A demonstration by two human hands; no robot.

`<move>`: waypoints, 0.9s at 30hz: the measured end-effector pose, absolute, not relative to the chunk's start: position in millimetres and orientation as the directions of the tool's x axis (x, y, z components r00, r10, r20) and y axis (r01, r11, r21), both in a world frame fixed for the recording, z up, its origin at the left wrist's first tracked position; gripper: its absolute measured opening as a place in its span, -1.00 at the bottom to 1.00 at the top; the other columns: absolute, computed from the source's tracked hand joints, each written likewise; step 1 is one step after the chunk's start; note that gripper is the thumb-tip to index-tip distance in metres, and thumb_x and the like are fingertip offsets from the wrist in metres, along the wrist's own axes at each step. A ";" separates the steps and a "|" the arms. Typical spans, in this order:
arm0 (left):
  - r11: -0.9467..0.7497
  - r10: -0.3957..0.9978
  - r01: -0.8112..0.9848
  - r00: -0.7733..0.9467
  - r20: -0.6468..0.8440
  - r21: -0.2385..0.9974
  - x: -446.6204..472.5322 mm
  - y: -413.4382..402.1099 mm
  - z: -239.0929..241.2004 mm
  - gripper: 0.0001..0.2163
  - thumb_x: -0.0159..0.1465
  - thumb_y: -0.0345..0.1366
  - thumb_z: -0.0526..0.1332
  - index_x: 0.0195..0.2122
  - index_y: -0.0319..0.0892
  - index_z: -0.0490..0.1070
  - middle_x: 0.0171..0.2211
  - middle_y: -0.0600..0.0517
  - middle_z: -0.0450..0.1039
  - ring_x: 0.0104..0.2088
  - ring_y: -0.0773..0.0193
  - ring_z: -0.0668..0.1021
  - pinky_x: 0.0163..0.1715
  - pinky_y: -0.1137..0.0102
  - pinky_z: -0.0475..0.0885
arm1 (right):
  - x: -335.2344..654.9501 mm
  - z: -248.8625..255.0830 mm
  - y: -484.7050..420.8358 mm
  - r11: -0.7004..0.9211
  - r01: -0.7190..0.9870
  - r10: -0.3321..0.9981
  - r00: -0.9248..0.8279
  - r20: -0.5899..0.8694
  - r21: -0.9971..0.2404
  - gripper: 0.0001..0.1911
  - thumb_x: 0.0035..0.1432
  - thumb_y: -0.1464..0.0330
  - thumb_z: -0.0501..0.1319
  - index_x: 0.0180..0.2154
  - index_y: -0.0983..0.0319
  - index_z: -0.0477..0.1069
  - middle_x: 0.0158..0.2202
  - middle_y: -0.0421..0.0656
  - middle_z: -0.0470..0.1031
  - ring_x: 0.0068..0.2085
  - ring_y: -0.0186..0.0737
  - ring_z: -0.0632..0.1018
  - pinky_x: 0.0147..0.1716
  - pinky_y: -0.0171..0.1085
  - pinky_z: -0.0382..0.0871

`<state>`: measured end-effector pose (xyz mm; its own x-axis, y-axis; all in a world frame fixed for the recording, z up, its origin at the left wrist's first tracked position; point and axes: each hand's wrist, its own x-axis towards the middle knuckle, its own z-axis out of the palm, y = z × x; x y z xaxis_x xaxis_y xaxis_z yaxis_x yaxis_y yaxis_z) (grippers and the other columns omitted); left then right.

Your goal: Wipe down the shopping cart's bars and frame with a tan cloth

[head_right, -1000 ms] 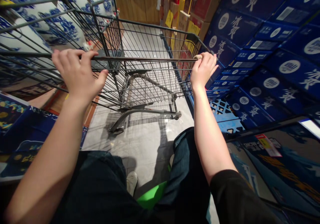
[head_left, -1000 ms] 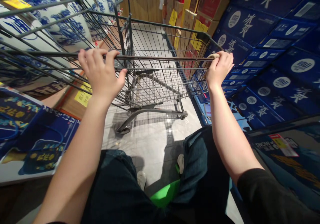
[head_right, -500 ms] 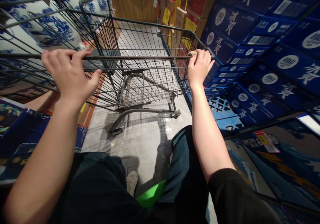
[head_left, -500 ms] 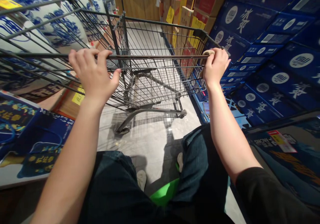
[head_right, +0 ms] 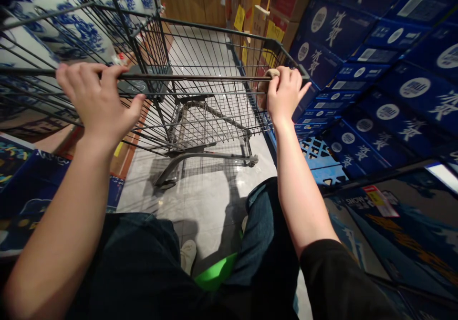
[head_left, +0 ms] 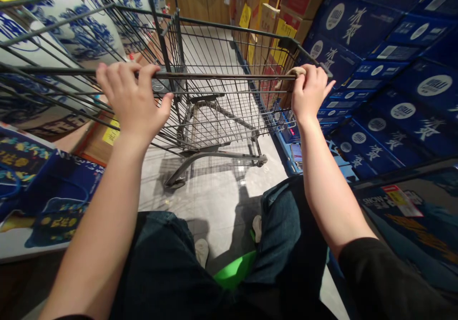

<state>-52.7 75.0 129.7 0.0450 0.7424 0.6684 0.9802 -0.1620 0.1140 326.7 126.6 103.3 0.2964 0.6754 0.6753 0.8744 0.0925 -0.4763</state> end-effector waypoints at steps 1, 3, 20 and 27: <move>-0.162 0.744 0.980 0.044 0.667 0.117 -52.6 75.1 129.6 -0.41 0.26 -0.06 0.22 0.29 -0.15 0.35 0.20 -0.21 0.31 0.29 -0.26 0.28 0.40 -0.16 -0.11 | 330.4 101.2 128.6 0.056 0.870 0.669 0.331 0.666 -0.489 -0.60 0.36 0.22 -0.11 0.07 0.04 0.37 0.24 -0.02 0.39 0.40 0.10 0.25 0.33 0.51 -0.11; -0.158 0.744 0.980 0.037 0.668 0.122 -52.3 75.7 129.0 -0.42 0.26 -0.07 0.23 0.29 -0.15 0.35 0.20 -0.21 0.31 0.29 -0.25 0.28 0.40 -0.16 -0.12 | 325.3 97.8 128.6 0.036 0.882 0.681 0.322 0.657 -0.470 -0.60 0.35 0.22 -0.08 0.11 0.06 0.36 0.30 0.01 0.33 0.44 0.13 0.18 0.33 0.50 -0.08; -0.127 0.791 0.985 0.027 0.611 0.120 -48.5 69.6 135.4 -0.41 0.29 -0.02 0.17 0.33 -0.05 0.27 0.24 -0.16 0.25 0.32 -0.16 0.22 0.44 -0.04 -0.17 | 333.9 94.0 143.3 0.136 0.869 0.628 0.297 0.720 -0.477 -0.50 0.42 0.11 -0.26 0.08 -0.02 0.35 0.22 -0.07 0.39 0.40 0.14 0.21 0.30 0.55 -0.11; -0.143 0.793 0.978 0.022 0.609 0.152 -49.5 70.1 135.4 -0.41 0.29 -0.01 0.16 0.34 -0.02 0.25 0.24 -0.15 0.23 0.32 -0.14 0.19 0.45 -0.02 -0.24 | 256.0 104.2 109.9 0.294 0.922 0.719 -0.040 0.694 -0.250 -0.51 0.37 0.07 -0.15 0.21 -0.06 0.29 0.37 -0.15 0.27 0.50 -0.03 0.04 0.46 0.30 -0.24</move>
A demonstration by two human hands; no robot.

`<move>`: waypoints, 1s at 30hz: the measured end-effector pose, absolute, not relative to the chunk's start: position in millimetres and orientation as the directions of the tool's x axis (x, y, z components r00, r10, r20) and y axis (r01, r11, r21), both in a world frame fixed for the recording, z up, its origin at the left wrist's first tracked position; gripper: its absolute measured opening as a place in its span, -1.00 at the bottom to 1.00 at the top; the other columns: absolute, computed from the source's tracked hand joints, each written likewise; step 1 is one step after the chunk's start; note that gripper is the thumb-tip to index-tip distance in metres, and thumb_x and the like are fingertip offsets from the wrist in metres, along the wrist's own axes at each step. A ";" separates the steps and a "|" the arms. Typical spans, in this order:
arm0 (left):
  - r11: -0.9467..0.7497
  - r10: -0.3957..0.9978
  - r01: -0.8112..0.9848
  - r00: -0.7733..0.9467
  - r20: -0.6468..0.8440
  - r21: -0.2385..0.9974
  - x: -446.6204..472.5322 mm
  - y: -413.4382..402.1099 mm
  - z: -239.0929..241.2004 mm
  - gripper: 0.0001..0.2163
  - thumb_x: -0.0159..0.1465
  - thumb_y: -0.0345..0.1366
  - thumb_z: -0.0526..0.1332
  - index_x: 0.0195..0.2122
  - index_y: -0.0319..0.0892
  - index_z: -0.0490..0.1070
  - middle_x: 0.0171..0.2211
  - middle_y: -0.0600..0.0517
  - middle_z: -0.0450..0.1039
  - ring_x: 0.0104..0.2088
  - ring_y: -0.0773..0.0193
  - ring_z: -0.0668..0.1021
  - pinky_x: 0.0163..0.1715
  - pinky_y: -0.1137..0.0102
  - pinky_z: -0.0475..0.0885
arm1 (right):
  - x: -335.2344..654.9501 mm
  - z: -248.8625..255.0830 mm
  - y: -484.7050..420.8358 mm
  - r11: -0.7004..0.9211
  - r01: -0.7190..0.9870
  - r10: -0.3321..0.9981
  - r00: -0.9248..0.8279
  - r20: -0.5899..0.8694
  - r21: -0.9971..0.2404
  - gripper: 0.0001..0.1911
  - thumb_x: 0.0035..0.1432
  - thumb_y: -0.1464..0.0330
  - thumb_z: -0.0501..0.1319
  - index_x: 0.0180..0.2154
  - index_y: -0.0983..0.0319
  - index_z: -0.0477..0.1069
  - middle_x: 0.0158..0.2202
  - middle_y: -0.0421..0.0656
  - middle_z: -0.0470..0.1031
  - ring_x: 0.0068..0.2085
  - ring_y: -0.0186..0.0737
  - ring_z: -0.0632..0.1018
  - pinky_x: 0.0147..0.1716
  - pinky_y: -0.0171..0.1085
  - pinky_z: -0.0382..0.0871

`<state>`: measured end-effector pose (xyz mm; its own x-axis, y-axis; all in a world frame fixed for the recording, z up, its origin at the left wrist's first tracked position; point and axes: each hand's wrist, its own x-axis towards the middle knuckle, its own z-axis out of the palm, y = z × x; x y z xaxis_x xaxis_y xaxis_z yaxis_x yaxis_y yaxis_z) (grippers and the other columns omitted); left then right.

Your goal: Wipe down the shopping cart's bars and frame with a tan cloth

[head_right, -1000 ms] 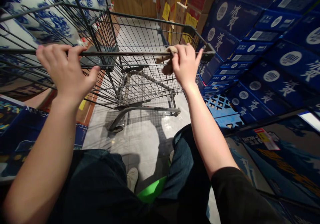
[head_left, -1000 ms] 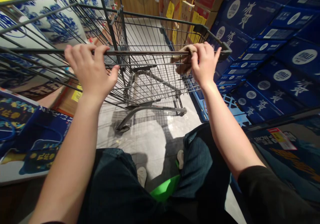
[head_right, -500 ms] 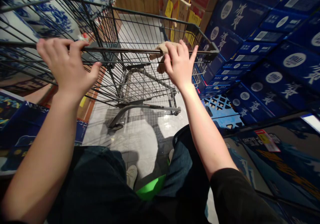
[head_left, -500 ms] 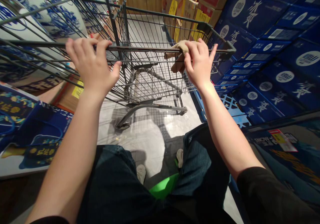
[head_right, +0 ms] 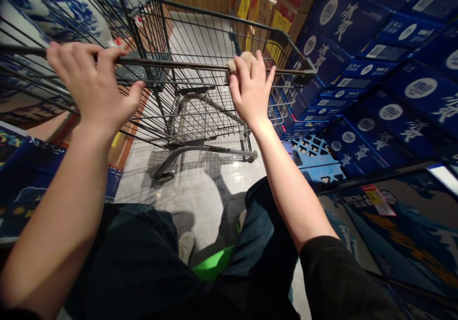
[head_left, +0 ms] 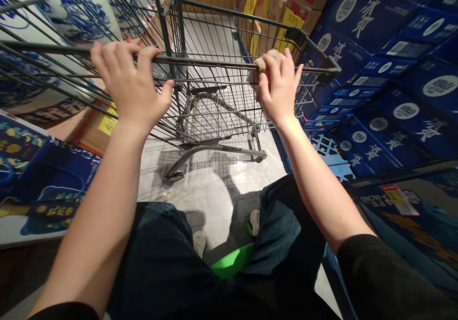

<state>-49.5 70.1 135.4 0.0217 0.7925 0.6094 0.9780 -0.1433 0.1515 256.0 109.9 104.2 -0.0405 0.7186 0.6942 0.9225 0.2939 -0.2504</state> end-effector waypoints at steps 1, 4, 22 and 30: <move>-0.149 0.792 0.977 0.025 0.610 0.153 -50.0 70.2 135.2 -0.41 0.30 0.00 0.16 0.34 -0.01 0.25 0.25 -0.14 0.23 0.32 -0.14 0.19 0.45 -0.02 -0.25 | 251.9 105.7 108.9 0.332 0.913 0.717 -0.082 0.692 -0.237 -0.50 0.37 0.06 -0.15 0.22 -0.07 0.28 0.38 -0.18 0.27 0.50 -0.06 0.02 0.48 0.28 -0.29; -0.176 0.786 0.969 0.032 0.618 0.174 -51.2 70.5 134.5 -0.42 0.29 -0.01 0.16 0.34 0.03 0.24 0.25 -0.10 0.23 0.32 -0.15 0.17 0.44 -0.04 -0.26 | 266.4 107.0 118.6 0.361 0.880 0.703 -0.041 0.710 -0.307 -0.51 0.37 0.02 -0.21 0.16 -0.16 0.30 0.29 -0.27 0.40 0.51 -0.15 -0.07 0.46 0.26 -0.51; -0.150 0.793 0.977 0.026 0.609 0.154 -49.7 70.4 133.8 -0.41 0.30 0.00 0.14 0.34 0.00 0.25 0.25 -0.13 0.23 0.33 -0.10 0.17 0.45 0.02 -0.25 | 295.0 99.8 133.9 0.374 0.858 0.696 -0.011 0.717 -0.351 -0.54 0.28 0.00 -0.14 0.10 -0.24 0.33 0.17 -0.27 0.51 0.47 -0.09 0.01 0.44 0.18 -0.59; -0.165 0.784 0.973 0.032 0.620 0.158 -51.8 73.0 133.8 -0.40 0.29 0.01 0.13 0.34 -0.03 0.26 0.23 -0.13 0.24 0.32 -0.17 0.18 0.45 -0.04 -0.23 | 338.2 96.3 138.0 0.124 0.876 0.648 0.285 0.707 -0.467 -0.50 0.35 0.05 -0.20 0.14 -0.03 0.31 0.23 -0.05 0.41 0.41 0.15 0.12 0.35 0.49 -0.40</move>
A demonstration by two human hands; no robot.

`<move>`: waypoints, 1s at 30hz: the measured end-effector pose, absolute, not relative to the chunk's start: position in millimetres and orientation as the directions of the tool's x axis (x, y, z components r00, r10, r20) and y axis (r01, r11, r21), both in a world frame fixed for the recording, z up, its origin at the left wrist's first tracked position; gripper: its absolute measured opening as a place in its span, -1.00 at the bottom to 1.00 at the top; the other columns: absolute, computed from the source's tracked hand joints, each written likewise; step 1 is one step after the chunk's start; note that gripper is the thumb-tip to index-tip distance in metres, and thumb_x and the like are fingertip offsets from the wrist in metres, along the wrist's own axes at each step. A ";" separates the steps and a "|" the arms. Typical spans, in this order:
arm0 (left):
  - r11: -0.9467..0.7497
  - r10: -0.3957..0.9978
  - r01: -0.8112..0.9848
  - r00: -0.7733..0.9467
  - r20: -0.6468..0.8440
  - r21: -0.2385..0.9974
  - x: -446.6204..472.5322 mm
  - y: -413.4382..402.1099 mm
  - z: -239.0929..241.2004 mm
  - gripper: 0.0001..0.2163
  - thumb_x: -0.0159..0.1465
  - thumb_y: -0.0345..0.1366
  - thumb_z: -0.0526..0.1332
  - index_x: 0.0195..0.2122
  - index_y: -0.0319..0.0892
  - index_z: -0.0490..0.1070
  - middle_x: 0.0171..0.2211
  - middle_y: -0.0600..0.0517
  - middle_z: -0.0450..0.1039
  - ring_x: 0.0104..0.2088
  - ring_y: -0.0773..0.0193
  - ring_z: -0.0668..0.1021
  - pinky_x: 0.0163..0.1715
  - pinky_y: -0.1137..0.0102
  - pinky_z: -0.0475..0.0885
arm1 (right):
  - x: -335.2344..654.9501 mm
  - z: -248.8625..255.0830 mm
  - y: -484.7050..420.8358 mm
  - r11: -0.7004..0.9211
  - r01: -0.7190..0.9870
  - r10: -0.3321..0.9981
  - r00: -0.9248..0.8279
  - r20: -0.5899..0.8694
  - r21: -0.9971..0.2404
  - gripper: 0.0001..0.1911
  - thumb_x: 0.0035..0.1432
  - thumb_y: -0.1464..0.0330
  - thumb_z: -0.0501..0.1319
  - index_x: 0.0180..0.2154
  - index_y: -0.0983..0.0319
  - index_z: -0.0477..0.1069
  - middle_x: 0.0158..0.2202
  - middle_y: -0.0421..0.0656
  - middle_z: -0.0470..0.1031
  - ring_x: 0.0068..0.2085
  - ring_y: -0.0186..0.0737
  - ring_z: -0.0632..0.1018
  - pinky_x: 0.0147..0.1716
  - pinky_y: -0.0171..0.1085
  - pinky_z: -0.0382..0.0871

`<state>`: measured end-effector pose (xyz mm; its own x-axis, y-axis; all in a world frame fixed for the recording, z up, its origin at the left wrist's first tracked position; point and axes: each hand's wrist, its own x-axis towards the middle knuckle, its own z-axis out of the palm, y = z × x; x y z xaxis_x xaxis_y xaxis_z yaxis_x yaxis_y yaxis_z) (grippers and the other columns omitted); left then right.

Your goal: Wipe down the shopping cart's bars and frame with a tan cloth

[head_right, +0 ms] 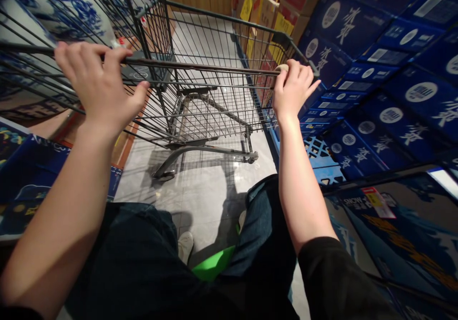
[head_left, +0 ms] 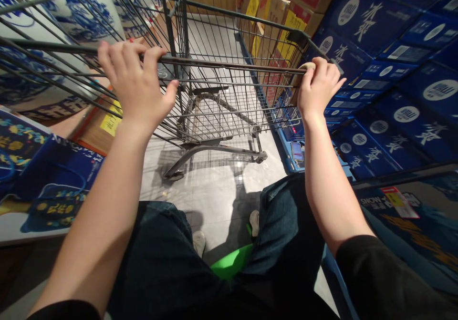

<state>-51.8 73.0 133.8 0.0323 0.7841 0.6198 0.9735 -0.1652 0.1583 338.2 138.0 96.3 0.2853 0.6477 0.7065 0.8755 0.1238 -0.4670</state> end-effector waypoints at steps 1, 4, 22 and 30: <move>-0.166 0.780 0.974 0.033 0.625 0.155 -52.1 73.6 133.5 -0.40 0.29 0.00 0.13 0.34 -0.03 0.26 0.23 -0.15 0.24 0.32 -0.19 0.19 0.45 -0.05 -0.22 | 331.3 97.3 133.5 0.128 0.881 0.660 0.267 0.702 -0.455 -0.51 0.35 0.06 -0.16 0.15 0.01 0.31 0.25 -0.03 0.38 0.41 0.18 0.15 0.34 0.52 -0.33; -0.162 0.773 0.977 0.038 0.633 0.140 -52.4 74.1 132.6 -0.41 0.30 -0.01 0.13 0.35 -0.01 0.26 0.24 -0.17 0.25 0.31 -0.23 0.20 0.45 -0.06 -0.20 | 295.1 104.4 114.1 0.206 0.905 0.737 0.107 0.667 -0.373 -0.50 0.32 0.10 -0.08 0.20 0.04 0.28 0.31 -0.01 0.30 0.43 0.18 0.15 0.37 0.46 -0.17; -0.138 0.778 0.980 0.018 0.628 0.143 -48.5 74.2 133.7 -0.40 0.24 -0.09 0.24 0.31 -0.08 0.31 0.23 -0.17 0.28 0.33 -0.19 0.23 0.45 -0.06 -0.17 | 332.3 103.1 118.1 0.106 0.897 0.698 0.240 0.675 -0.429 -0.57 0.35 0.18 -0.10 0.16 0.07 0.28 0.24 -0.02 0.35 0.36 0.16 0.23 0.33 0.42 -0.03; -0.145 0.779 0.978 0.019 0.627 0.150 -48.4 72.2 134.7 -0.42 0.27 -0.10 0.24 0.32 -0.06 0.30 0.22 -0.18 0.26 0.32 -0.21 0.22 0.45 -0.07 -0.18 | 328.3 115.0 111.5 0.071 0.930 0.740 0.193 0.644 -0.361 -0.62 0.35 0.24 -0.07 0.11 -0.05 0.33 0.22 -0.13 0.42 0.32 0.03 0.28 0.42 0.33 -0.27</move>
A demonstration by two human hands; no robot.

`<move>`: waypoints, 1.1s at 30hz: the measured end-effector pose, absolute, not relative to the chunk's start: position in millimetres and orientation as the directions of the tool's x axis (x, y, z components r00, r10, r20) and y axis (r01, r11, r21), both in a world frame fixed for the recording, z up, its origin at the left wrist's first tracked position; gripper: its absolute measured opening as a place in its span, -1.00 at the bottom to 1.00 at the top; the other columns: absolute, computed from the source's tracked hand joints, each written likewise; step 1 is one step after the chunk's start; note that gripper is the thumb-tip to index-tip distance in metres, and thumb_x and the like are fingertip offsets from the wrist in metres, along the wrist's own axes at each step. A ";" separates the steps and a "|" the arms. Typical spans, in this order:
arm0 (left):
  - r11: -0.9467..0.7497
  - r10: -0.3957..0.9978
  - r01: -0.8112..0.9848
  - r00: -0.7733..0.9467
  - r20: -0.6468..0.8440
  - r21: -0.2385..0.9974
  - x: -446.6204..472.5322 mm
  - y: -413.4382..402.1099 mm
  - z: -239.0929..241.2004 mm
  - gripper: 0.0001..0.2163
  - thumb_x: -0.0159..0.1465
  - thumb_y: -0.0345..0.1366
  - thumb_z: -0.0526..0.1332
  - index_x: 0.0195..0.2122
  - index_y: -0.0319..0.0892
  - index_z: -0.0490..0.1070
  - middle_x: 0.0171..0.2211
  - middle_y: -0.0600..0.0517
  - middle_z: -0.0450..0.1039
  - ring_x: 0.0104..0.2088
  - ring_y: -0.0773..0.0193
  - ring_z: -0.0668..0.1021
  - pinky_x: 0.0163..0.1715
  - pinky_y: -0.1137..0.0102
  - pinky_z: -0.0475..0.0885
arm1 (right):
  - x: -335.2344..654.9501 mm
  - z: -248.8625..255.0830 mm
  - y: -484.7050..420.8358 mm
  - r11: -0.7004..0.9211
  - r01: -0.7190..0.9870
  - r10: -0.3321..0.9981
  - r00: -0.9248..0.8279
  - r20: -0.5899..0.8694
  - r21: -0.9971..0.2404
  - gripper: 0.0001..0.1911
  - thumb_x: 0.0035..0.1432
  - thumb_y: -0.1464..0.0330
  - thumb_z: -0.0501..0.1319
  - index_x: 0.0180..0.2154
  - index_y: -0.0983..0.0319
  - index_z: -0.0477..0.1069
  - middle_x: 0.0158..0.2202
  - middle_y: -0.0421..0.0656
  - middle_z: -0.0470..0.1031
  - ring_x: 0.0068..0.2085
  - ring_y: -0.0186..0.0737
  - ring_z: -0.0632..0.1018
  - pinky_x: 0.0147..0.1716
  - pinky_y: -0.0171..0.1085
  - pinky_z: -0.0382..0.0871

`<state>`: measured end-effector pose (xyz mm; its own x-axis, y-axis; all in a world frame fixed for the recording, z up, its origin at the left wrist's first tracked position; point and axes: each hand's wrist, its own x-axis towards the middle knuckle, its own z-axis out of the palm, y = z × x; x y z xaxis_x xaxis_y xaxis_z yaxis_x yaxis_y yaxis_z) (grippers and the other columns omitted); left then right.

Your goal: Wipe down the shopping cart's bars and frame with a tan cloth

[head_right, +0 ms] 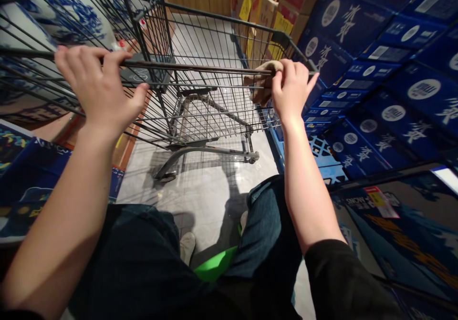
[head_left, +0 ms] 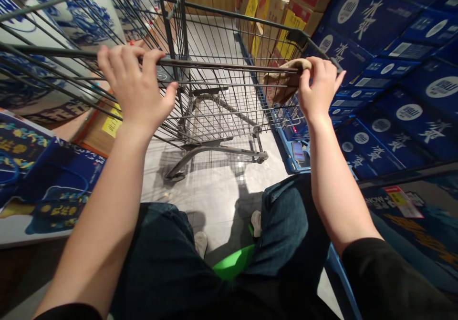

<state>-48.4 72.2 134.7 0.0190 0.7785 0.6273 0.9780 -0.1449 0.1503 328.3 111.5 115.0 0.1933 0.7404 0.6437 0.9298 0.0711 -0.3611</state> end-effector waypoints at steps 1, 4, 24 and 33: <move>-0.147 0.779 0.977 0.018 0.627 0.155 -48.8 72.3 134.6 -0.41 0.26 -0.10 0.24 0.32 -0.06 0.30 0.22 -0.18 0.26 0.32 -0.22 0.22 0.45 -0.07 -0.18 | 336.8 113.9 113.9 0.011 0.917 0.722 0.269 0.637 -0.400 -0.61 0.33 0.28 -0.08 0.09 -0.04 0.34 0.23 -0.12 0.40 0.33 0.04 0.26 0.42 0.34 -0.27; -0.151 0.782 0.976 0.020 0.623 0.159 -49.8 73.0 134.0 -0.40 0.27 -0.09 0.22 0.33 -0.07 0.29 0.23 -0.18 0.26 0.32 -0.22 0.21 0.45 -0.06 -0.20 | 356.4 107.4 121.5 -0.073 0.877 0.663 0.398 0.633 -0.475 -0.58 0.27 0.36 -0.08 0.09 0.04 0.35 0.28 -0.05 0.32 0.39 0.07 0.17 0.39 0.37 -0.22; -0.180 0.768 0.969 0.030 0.639 0.171 -51.8 74.2 131.2 -0.44 0.27 -0.05 0.20 0.30 0.03 0.28 0.22 -0.11 0.26 0.32 -0.18 0.20 0.44 -0.08 -0.21 | 331.1 110.1 121.9 0.105 0.888 0.763 0.217 0.609 -0.448 -0.47 0.26 0.14 -0.18 0.18 -0.10 0.28 0.34 -0.24 0.31 0.49 0.05 -0.02 0.45 0.32 -0.35; -0.175 0.775 0.970 0.029 0.631 0.171 -50.6 73.4 132.4 -0.44 0.28 -0.05 0.19 0.31 0.01 0.28 0.24 -0.15 0.26 0.32 -0.20 0.20 0.44 -0.09 -0.22 | 283.5 118.7 98.7 0.288 0.884 0.836 -0.046 0.546 -0.367 -0.38 0.14 0.14 -0.05 0.25 -0.20 0.20 0.31 -0.38 0.36 0.51 -0.09 -0.07 0.51 0.13 -0.34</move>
<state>-50.6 73.4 132.4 0.0288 0.7749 0.6314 0.9697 -0.1750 0.1706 283.5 98.7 118.7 -0.0457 0.8363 0.5463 0.8844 0.2882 -0.3672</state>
